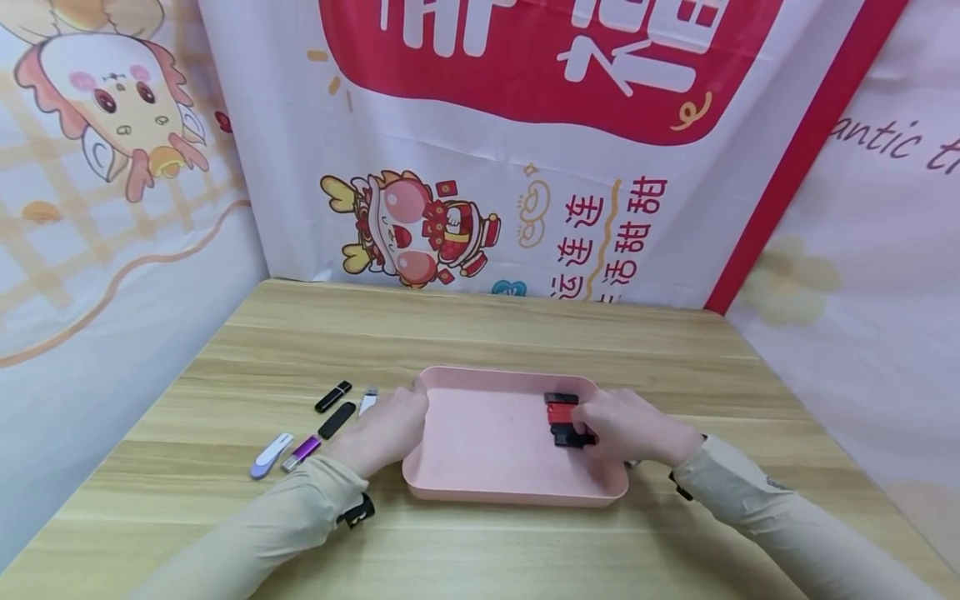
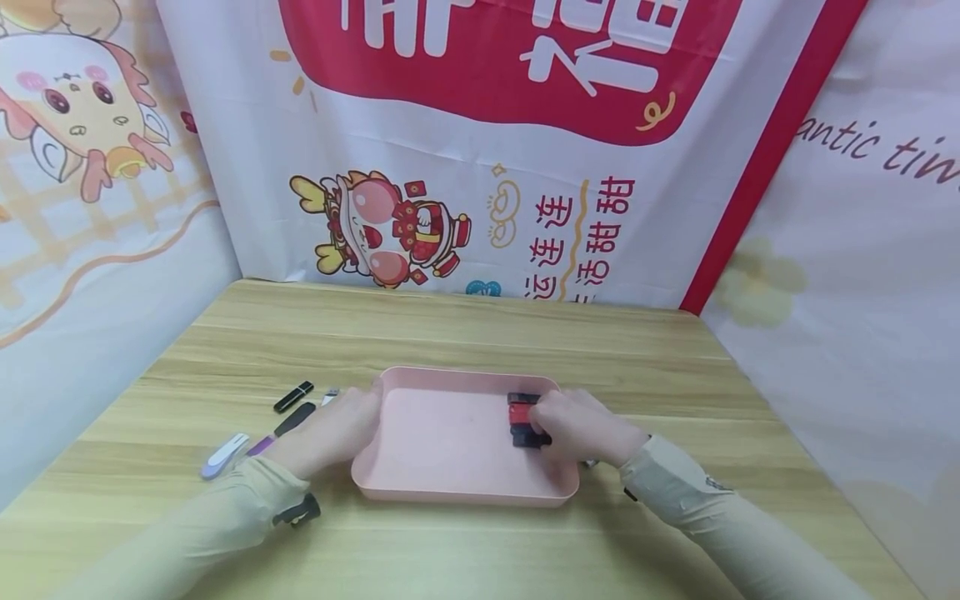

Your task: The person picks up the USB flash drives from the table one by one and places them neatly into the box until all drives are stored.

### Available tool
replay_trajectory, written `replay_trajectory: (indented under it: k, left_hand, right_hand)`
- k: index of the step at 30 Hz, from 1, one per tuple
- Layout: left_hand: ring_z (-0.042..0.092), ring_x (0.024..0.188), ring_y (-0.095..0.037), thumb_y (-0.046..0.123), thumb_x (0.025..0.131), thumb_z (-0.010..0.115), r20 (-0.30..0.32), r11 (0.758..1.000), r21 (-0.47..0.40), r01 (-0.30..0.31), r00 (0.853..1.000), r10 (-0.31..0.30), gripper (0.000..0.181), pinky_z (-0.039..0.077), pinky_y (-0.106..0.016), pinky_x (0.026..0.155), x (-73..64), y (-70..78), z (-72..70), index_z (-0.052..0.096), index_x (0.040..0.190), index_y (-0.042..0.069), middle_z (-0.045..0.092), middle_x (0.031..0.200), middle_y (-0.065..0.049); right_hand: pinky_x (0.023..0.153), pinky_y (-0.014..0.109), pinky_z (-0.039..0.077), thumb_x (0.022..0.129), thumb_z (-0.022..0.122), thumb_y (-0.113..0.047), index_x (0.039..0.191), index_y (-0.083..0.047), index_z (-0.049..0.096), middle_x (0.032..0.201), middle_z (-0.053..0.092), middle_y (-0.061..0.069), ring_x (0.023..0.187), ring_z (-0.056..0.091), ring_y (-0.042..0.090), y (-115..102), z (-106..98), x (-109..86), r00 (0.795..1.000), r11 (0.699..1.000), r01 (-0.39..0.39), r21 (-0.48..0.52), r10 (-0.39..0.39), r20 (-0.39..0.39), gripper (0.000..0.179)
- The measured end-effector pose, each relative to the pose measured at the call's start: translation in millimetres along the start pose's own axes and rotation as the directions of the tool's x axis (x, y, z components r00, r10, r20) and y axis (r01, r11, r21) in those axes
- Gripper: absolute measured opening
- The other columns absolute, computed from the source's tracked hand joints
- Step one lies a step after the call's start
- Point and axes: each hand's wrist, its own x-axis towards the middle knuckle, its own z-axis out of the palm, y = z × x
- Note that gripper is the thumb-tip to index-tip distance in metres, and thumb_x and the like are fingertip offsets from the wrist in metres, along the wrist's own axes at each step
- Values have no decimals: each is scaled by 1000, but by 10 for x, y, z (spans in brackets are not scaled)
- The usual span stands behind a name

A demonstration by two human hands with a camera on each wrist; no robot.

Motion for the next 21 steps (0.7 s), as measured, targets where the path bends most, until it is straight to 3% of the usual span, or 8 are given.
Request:
replay_trajectory:
  k: [21]
  left_hand:
    - [51,55,-17,2,102,33,19,1000,-18,17,1000,-16,48,41,-30,47,19,-18,5,25,144,-18,52,72,-9]
  right_hand:
    - [53,29,41,72,77,-8,72,-19,58,72,46,-7,59,46,10,-2,11,-12,1000,1000,6,-5,-6,-16,23]
